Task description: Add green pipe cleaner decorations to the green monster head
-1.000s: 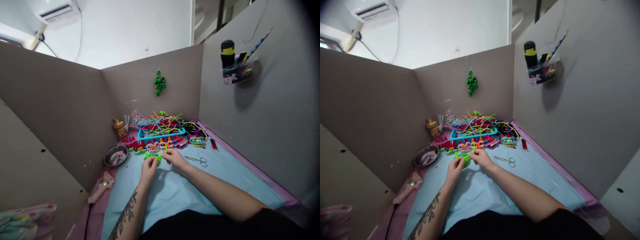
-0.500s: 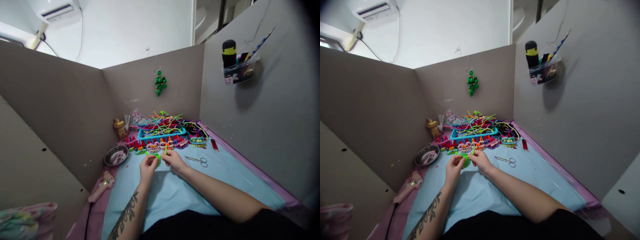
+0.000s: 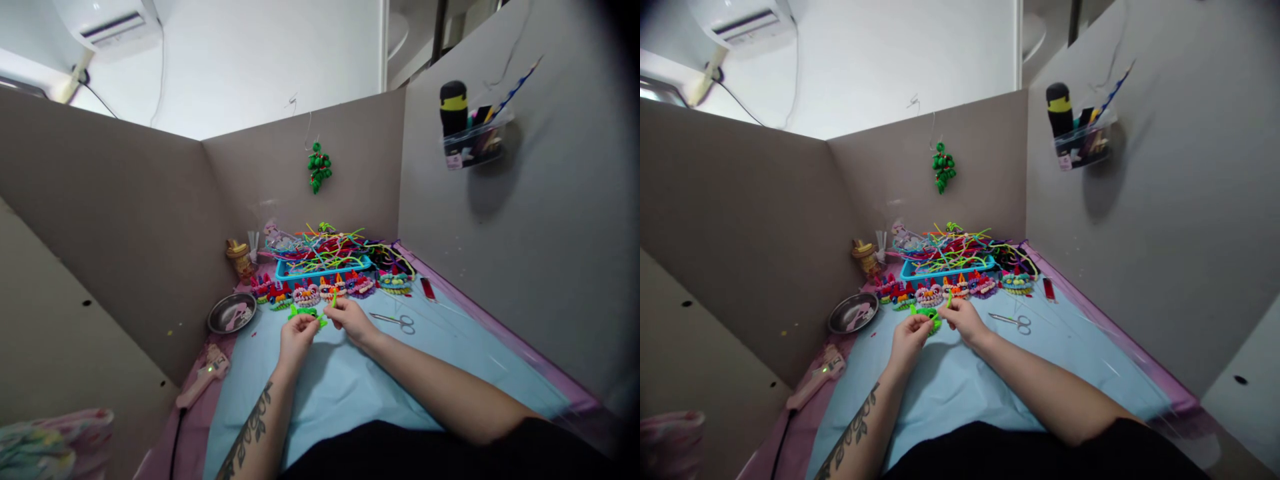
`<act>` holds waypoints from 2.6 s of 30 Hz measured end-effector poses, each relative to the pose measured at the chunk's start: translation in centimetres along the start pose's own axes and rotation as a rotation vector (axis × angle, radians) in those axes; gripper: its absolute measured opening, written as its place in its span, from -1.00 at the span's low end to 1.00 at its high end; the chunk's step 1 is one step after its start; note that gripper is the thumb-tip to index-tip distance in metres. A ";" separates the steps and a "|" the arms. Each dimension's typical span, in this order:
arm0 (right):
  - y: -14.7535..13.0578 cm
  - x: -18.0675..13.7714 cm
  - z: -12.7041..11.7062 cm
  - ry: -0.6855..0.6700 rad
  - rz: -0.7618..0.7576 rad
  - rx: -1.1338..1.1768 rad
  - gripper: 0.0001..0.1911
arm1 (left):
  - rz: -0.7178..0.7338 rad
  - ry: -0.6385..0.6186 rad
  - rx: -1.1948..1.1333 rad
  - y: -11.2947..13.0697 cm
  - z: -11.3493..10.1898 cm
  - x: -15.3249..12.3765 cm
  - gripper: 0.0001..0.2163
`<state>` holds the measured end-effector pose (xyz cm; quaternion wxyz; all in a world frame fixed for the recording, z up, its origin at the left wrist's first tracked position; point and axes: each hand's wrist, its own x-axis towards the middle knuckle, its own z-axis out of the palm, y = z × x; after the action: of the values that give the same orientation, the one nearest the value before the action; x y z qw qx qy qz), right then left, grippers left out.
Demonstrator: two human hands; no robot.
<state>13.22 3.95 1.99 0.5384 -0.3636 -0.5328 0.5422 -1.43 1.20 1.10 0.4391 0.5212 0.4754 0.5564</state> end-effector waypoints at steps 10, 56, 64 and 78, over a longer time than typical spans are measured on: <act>0.6 0.0 0.1 -0.085 0.061 -0.095 -0.79 | -0.015 0.078 -0.107 0.2 -0.1 0.2 -0.71; -0.1 0.5 -0.6 -0.176 0.069 -0.088 -0.80 | 0.001 -0.126 0.293 0.6 -0.1 -0.2 -0.77; 0.7 0.3 0.0 -0.070 0.103 0.015 -0.81 | 0.043 -0.025 0.234 0.7 -0.1 -0.3 -0.77; 1.3 -0.3 1.7 0.062 0.261 0.304 -0.71 | 0.090 0.084 0.144 0.8 0.8 -0.6 -0.77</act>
<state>11.35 3.51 0.91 0.5284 -0.3608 -0.3764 0.6700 -0.63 0.52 1.76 0.3547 0.5485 0.5084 0.5611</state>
